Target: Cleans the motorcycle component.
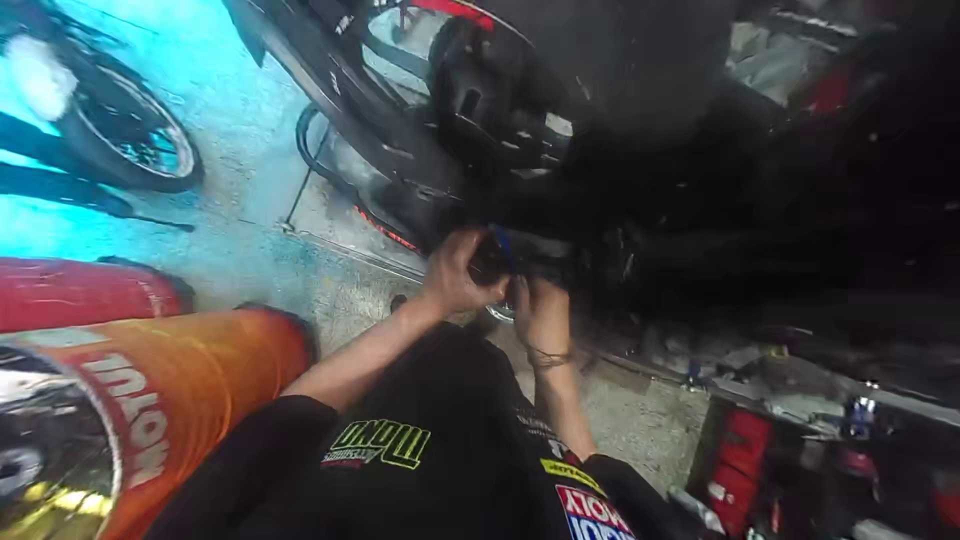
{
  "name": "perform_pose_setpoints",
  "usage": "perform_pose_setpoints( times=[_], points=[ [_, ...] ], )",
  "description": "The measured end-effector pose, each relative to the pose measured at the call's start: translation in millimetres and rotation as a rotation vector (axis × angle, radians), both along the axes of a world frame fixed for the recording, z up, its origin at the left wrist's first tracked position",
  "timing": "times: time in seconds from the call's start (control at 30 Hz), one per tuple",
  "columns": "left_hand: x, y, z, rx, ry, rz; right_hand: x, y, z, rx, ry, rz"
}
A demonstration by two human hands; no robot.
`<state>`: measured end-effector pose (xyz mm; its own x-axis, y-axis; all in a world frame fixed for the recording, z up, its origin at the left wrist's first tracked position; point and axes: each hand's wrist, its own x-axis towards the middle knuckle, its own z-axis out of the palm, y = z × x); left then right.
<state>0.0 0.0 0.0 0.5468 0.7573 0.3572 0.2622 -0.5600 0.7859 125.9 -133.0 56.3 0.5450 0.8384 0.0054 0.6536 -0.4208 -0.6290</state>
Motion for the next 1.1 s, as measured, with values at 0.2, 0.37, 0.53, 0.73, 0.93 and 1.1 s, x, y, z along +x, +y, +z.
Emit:
perform_pose_setpoints(
  times=[0.2, 0.37, 0.53, 0.73, 0.93, 1.1],
  points=[
    [-4.6, 17.0, 3.4, -0.153, -0.094, -0.139, 30.5, -67.8, -29.4, -0.474, -0.057, -0.045],
    [-26.2, 24.0, 17.3, -0.949, -0.539, -0.381, 38.1, -25.7, -137.4, -0.801, -0.104, -0.086],
    [-27.4, 11.1, 41.2, -1.429, -0.884, -0.297, 46.7, -11.8, -156.2, -0.966, -0.063, 0.005],
    [-22.9, -0.6, 23.9, -1.515, -0.950, -0.387, 67.5, -79.1, -112.3, -0.327, 0.354, -0.043],
    [-6.2, -16.8, 35.5, -1.423, -0.771, -0.029, 6.6, -19.0, -20.3, 0.234, 0.006, 0.128],
    [2.9, -19.9, 40.0, -1.365, -0.788, -0.010, 10.1, -20.4, -16.0, 0.248, -0.173, 0.138]
  ],
)
